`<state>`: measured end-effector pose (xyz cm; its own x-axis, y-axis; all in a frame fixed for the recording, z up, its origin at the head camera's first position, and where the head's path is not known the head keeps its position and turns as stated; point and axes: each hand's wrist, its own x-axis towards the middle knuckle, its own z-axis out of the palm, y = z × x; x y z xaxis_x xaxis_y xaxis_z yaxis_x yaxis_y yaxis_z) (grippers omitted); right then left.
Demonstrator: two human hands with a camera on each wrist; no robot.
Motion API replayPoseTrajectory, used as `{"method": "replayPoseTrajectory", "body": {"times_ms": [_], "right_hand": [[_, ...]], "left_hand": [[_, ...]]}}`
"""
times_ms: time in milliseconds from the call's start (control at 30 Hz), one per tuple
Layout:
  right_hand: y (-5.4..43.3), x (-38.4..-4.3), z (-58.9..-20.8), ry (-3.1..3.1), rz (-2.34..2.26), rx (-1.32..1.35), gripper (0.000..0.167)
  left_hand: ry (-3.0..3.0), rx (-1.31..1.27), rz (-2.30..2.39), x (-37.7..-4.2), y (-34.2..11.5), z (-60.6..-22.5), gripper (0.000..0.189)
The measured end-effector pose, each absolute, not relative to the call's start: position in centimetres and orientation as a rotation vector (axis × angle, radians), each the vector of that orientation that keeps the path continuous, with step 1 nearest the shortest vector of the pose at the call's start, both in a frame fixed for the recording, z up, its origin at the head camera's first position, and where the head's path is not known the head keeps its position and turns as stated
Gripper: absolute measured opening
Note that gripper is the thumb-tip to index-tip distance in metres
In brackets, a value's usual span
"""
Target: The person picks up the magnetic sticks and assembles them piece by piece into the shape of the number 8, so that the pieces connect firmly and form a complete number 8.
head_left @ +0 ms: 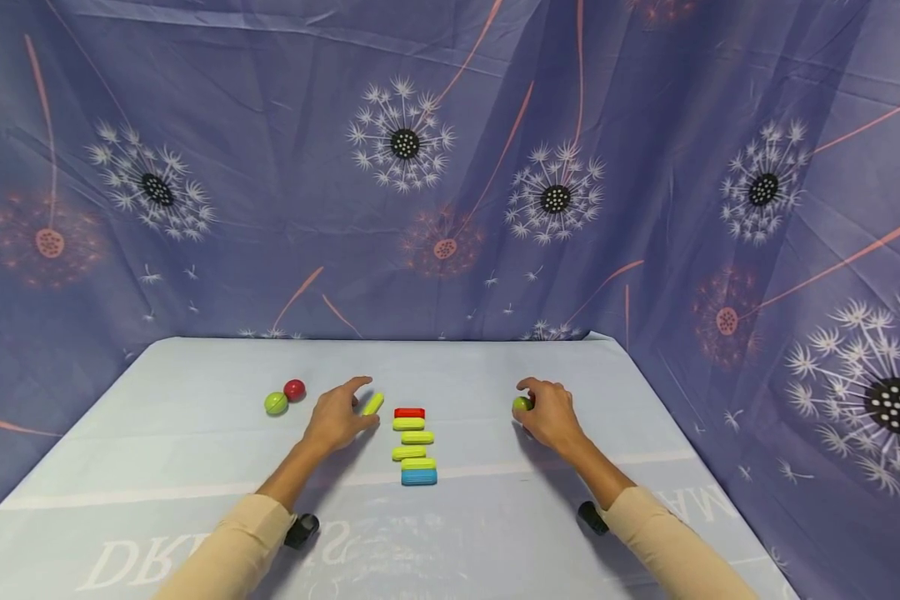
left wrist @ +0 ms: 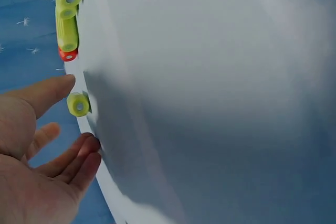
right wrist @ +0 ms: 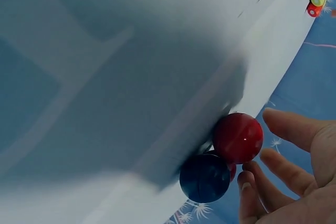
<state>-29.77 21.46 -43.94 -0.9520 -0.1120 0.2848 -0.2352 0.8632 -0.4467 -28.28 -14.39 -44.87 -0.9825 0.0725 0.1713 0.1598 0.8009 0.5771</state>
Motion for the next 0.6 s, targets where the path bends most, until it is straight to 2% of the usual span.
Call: {"method": "replayPoseTrajectory", "body": {"times_ms": [600], "right_hand": [[21.25,-30.24,-44.34,-2.794,0.673,0.281,0.032]], "left_hand": [[-2.812,-0.127,-0.942,-28.64,-14.64,-45.77,0.042]]}}
